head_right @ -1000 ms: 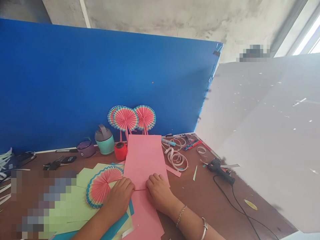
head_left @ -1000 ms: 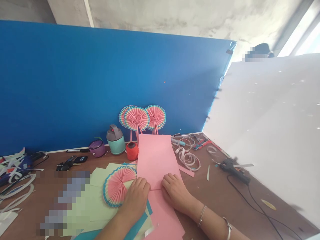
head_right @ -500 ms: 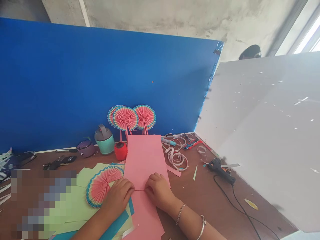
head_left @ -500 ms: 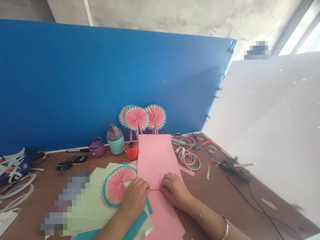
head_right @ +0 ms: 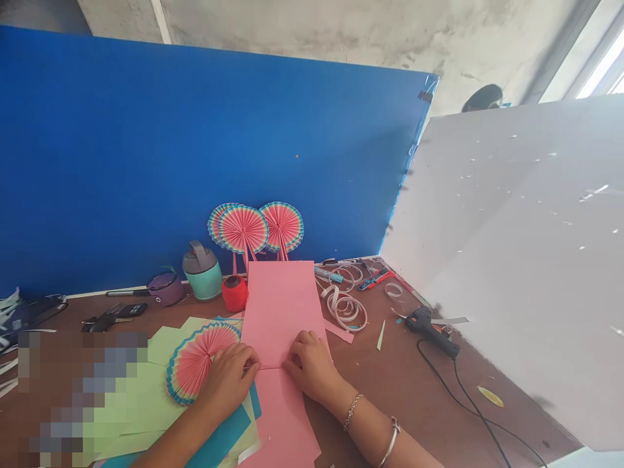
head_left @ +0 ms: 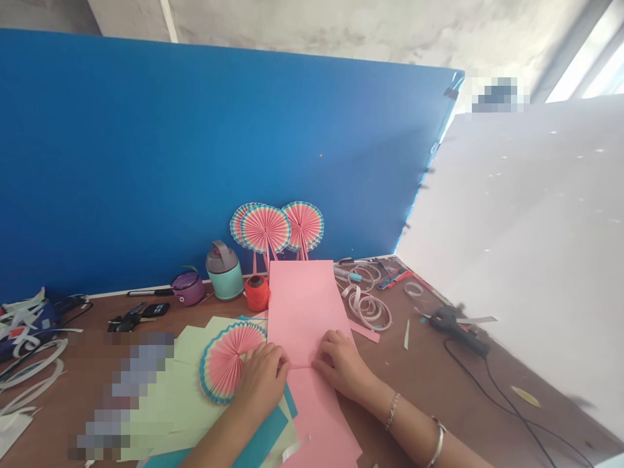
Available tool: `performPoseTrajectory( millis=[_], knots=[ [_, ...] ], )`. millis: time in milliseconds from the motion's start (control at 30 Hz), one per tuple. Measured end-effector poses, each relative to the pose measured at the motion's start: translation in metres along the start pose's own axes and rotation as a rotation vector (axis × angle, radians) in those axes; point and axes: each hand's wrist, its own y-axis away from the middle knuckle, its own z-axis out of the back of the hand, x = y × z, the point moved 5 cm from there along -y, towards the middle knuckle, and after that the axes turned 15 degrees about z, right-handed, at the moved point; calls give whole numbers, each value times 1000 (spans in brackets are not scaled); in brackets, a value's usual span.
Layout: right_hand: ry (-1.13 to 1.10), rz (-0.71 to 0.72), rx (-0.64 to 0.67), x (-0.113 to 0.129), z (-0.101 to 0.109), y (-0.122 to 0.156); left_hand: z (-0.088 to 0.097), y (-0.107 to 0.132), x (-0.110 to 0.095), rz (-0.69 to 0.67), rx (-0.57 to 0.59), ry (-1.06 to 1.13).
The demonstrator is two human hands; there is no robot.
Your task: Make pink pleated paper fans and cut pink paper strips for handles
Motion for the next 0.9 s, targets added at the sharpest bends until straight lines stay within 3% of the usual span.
performPoseTrajectory(
  millis=[233, 433, 567, 700, 900],
  knots=[
    [65, -100, 11, -7, 4, -1, -3, -3, 4, 10, -12, 7],
    [209, -75, 41, -14, 7, -1, -2, 0, 2, 15, -59, -80],
    [243, -66, 41, -15, 6, -2, -2, 10, -11, -167, -144, -158],
    [249, -68, 34, -16, 5, -3, -17, 19, -21, -364, -42, -250],
    [59, 0, 81, -25, 12, 1, -30, 24, -23, -334, 21, -444]
  ],
)
